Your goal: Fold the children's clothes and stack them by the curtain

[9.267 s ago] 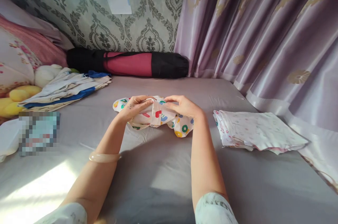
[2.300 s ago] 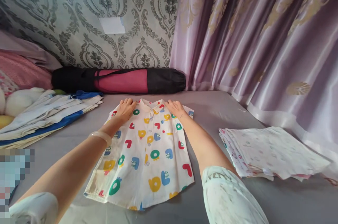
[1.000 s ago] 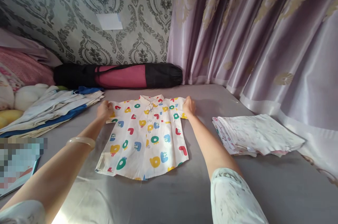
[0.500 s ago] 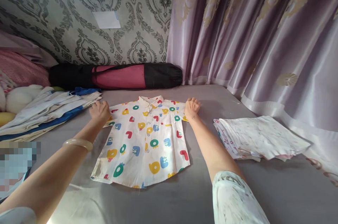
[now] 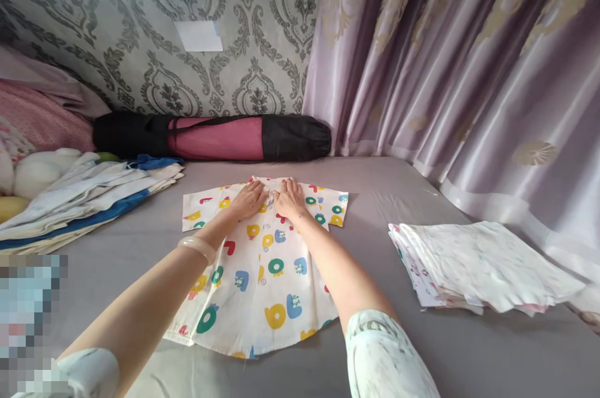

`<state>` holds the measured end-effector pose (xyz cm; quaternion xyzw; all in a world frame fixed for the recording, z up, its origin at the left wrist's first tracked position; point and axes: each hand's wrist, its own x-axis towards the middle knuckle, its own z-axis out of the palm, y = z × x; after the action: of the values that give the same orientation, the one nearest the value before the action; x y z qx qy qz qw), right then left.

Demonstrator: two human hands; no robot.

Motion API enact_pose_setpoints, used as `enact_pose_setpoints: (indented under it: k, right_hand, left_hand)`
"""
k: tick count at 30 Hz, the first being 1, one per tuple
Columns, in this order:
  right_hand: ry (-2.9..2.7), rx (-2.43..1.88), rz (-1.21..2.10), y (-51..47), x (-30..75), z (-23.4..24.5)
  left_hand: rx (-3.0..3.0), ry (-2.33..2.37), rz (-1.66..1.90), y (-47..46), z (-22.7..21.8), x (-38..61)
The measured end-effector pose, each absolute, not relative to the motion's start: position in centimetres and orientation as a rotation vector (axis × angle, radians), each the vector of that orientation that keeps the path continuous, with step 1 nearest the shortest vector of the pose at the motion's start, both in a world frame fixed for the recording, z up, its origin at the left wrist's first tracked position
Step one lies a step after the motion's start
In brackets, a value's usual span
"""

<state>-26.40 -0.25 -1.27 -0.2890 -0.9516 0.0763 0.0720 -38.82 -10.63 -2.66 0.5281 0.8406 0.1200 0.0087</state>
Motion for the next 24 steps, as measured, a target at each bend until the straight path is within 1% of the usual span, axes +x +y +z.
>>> enact_pose_setpoints:
  k: [5,11,14,17,19,24]
  right_hand:
    - [-2.881,-0.945,0.345,0.1,-26.5,-2.1]
    - [-2.858,-0.959,0.348,0.0,-26.6,-2.3]
    - [-2.889,-0.966,0.409,0.5,-26.7,-2.0]
    - [-2.915,-0.948,0.588,1.1,-26.1,-0.8]
    - [-2.895,-0.913,0.657,1.3,-24.9,0.0]
    - [-2.952,-0.830,0.544,0.6,-19.7,0.4]
  left_hand:
    - [1.405,2.701,0.290,-10.1,-3.5,-38.3]
    - [1.388,2.676,0.272,-9.7,-3.6,-38.6]
    - [1.400,2.613,0.340,-10.3,-2.9,-38.9]
    - [1.362,2.647,0.412,-12.1,-1.6,-39.1]
    - [1.367,2.670,0.401,-14.1,-0.7,-39.2]
    - [1.395,2.664,0.270,-20.1,-0.5,-39.4]
